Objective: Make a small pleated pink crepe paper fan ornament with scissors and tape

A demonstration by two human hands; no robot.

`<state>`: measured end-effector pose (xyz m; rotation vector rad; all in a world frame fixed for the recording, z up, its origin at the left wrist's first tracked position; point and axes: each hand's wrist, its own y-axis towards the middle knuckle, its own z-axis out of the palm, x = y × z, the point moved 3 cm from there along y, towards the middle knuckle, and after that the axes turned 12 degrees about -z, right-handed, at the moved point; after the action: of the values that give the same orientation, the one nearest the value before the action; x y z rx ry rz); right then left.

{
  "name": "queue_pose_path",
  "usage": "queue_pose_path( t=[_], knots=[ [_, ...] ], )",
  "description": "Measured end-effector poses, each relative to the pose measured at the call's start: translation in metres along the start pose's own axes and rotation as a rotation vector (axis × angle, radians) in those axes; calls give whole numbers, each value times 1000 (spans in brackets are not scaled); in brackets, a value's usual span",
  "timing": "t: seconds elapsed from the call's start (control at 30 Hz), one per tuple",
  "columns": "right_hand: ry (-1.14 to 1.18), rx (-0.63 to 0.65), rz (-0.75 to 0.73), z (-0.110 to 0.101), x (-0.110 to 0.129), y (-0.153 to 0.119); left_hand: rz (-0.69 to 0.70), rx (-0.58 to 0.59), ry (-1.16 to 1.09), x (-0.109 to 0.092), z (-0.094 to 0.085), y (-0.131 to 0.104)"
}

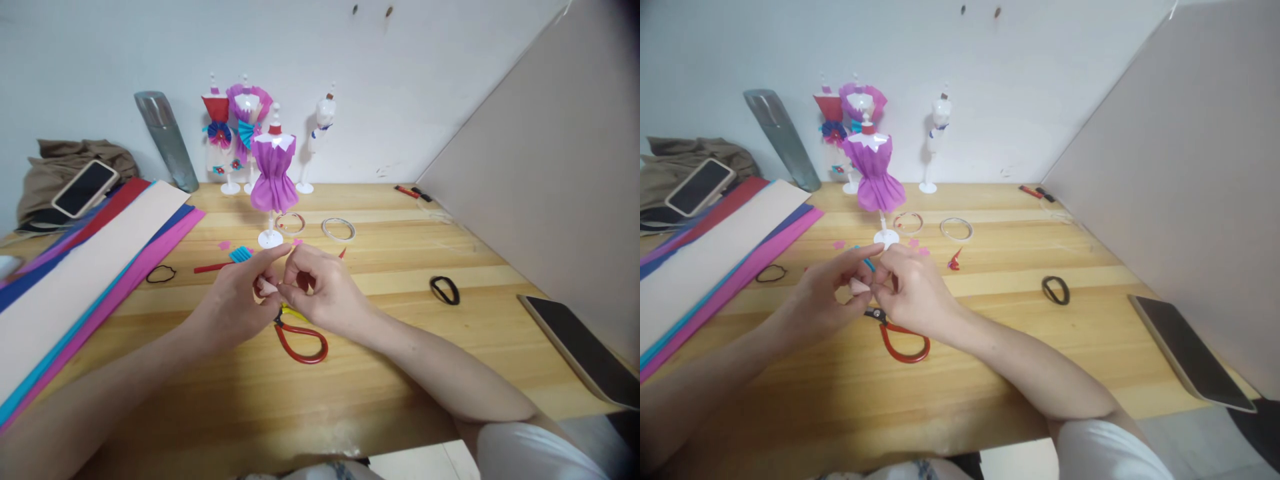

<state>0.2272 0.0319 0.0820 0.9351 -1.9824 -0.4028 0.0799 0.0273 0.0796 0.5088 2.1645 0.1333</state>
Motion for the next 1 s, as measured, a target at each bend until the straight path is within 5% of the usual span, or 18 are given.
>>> queue_pose_path(
  t=[0.5,0.83,1.0],
  knots=[
    [-8,71,-73,-13,2,6,54,-3,127,-3,-1,-1],
    [-68,234,-252,-29,2,9,237,-18,190,-5,-5,-1],
    [-85,252,-198,-29,1,8,334,27,240,-4,-5,-3]
  ],
)
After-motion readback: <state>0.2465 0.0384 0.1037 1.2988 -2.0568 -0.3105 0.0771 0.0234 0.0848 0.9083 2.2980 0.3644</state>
